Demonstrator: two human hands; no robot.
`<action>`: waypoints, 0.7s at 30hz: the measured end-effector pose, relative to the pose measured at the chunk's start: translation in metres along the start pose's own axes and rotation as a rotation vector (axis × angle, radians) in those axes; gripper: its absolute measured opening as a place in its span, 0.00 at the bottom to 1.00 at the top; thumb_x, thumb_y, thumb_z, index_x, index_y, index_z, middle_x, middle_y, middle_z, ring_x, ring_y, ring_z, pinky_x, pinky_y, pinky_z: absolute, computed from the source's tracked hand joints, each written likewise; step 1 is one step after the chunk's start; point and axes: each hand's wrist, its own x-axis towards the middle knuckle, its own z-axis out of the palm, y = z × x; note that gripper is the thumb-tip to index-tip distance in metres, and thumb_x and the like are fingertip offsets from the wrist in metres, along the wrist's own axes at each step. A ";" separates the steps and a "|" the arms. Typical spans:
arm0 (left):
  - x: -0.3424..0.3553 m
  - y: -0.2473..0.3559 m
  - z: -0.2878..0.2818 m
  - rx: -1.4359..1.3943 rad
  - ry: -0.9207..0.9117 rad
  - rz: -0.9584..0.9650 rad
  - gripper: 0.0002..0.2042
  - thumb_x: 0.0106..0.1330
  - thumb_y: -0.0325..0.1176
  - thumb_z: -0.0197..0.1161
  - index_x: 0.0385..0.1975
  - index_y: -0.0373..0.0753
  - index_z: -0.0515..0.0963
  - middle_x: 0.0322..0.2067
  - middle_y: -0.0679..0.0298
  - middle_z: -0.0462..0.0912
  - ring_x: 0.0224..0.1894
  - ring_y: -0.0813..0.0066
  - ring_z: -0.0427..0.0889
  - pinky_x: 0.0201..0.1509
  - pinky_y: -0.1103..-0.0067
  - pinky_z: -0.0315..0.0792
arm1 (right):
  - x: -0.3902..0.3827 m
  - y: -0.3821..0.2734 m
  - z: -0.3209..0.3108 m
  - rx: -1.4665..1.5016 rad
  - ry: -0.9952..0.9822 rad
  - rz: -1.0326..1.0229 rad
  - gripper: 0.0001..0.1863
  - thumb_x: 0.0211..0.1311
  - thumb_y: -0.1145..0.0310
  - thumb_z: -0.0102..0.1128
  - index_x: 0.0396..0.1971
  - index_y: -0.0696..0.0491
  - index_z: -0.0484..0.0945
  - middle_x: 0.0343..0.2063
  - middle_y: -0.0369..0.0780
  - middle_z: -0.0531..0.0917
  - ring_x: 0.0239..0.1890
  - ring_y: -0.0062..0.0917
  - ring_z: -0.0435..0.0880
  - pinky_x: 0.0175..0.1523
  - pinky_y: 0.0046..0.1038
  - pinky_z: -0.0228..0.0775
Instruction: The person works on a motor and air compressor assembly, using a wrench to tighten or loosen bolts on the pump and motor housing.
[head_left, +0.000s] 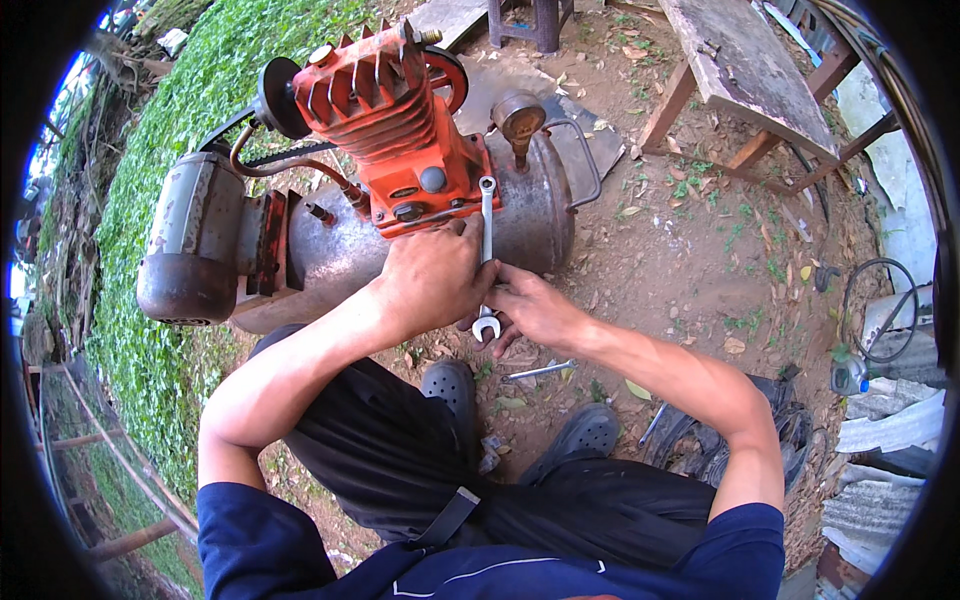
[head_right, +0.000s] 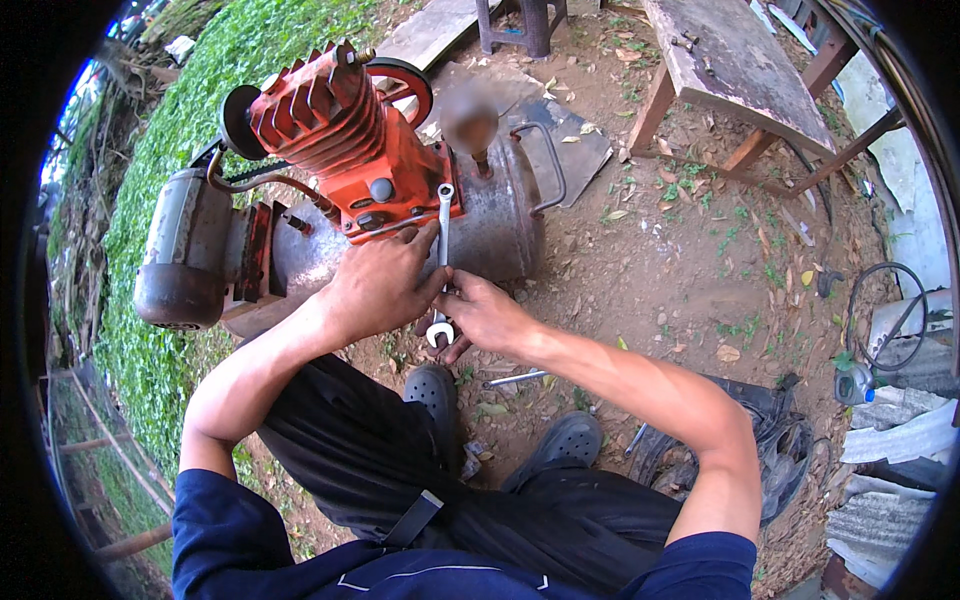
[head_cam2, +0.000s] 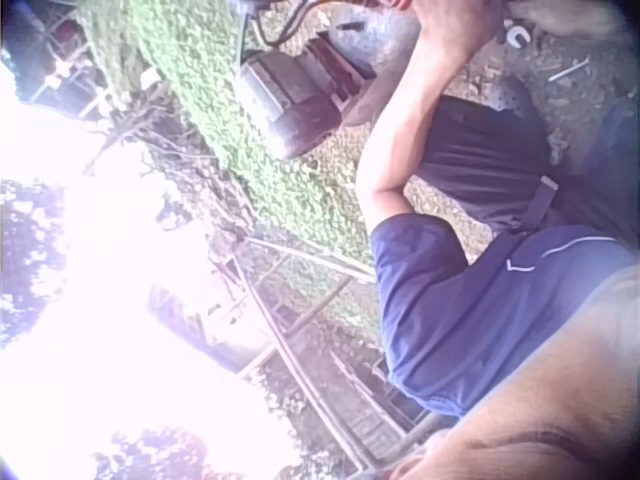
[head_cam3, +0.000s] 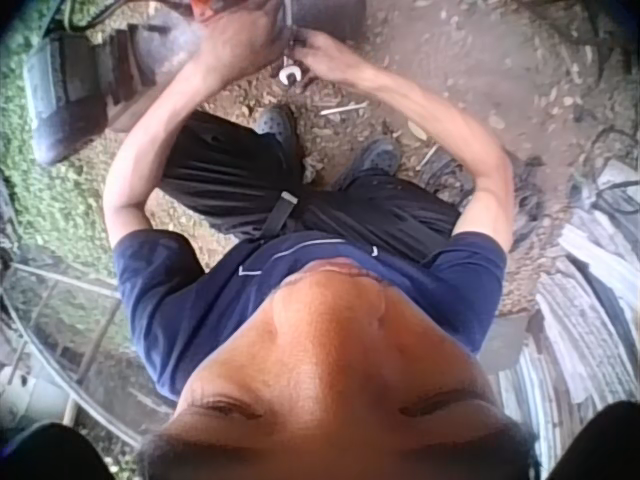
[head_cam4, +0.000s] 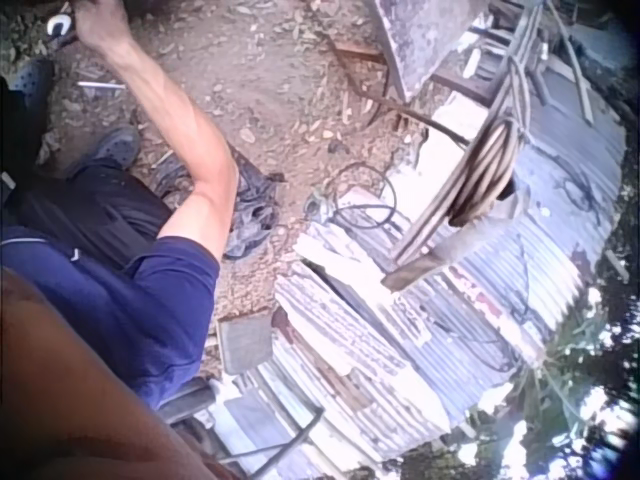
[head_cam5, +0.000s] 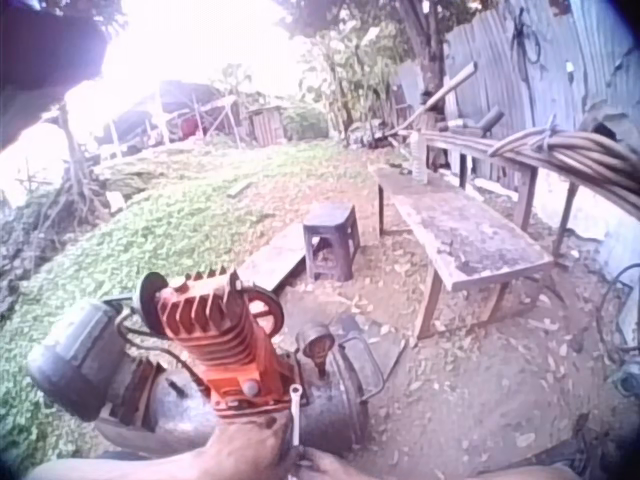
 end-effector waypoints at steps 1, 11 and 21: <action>-0.001 0.000 0.003 -0.007 -0.008 -0.011 0.28 0.63 0.43 0.58 0.56 0.25 0.66 0.38 0.41 0.79 0.41 0.46 0.81 0.45 0.60 0.73 | 0.001 -0.001 0.002 -0.022 0.017 0.015 0.14 0.74 0.65 0.39 0.50 0.58 0.63 0.38 0.45 0.81 0.32 0.26 0.84 0.30 0.27 0.82; 0.007 -0.001 0.006 0.010 -0.143 -0.068 0.30 0.63 0.43 0.57 0.56 0.21 0.65 0.36 0.39 0.79 0.40 0.44 0.80 0.45 0.61 0.73 | 0.009 0.001 0.005 -0.074 0.036 0.058 0.13 0.74 0.65 0.37 0.50 0.57 0.64 0.38 0.44 0.82 0.32 0.25 0.85 0.29 0.26 0.81; 0.011 0.007 0.008 -0.044 -0.208 -0.047 0.34 0.66 0.47 0.55 0.60 0.21 0.59 0.33 0.41 0.80 0.35 0.45 0.82 0.39 0.59 0.74 | -0.013 -0.014 -0.050 -0.170 0.032 0.174 0.16 0.72 0.62 0.44 0.45 0.61 0.72 0.24 0.41 0.83 0.18 0.22 0.82 0.19 0.21 0.75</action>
